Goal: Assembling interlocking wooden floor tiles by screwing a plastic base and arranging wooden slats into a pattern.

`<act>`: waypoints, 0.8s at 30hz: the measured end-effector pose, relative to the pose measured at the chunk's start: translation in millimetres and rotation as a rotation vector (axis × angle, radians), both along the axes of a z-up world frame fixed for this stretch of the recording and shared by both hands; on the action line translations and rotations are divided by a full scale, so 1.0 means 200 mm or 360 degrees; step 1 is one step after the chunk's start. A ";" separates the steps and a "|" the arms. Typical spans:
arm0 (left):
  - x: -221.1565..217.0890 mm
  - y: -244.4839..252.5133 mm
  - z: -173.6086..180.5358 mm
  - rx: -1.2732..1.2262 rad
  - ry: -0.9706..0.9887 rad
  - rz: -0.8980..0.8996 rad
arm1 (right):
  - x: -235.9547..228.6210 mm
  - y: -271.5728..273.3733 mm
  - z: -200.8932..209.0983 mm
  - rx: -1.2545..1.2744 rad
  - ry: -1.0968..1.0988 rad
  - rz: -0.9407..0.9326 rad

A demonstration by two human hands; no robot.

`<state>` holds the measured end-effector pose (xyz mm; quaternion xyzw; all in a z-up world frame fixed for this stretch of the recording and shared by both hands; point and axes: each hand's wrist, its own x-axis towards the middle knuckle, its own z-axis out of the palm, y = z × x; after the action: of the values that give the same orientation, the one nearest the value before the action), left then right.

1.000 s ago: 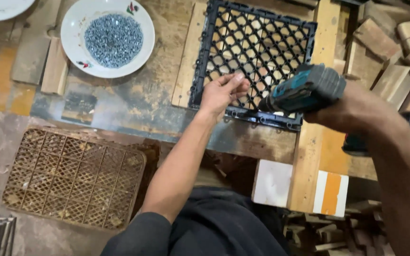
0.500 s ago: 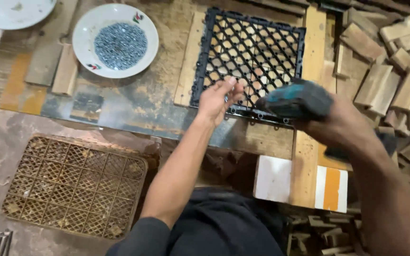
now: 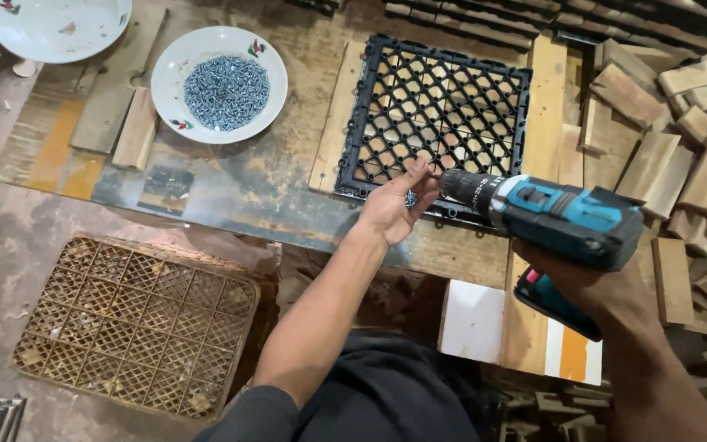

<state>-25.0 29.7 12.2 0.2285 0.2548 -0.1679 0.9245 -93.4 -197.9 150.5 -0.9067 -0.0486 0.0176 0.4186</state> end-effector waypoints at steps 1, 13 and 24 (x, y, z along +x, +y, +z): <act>0.01 -0.01 -0.08 -0.0002 -0.0003 0.0000 | 0.01 -0.04 -0.02 -0.0002 -0.0003 0.0000; -0.06 0.14 0.16 0.0239 0.0003 -0.0289 | 0.10 0.04 0.09 -0.0582 -0.0028 0.0522; 0.04 0.27 0.09 0.0601 -0.0128 0.0128 | 0.23 0.36 0.33 -0.0499 0.0849 -0.0132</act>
<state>-16.6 83.8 30.6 0.3941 0.2536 -0.0709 0.8805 -47.4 -125.1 215.6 -0.9248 0.1032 0.2451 0.2719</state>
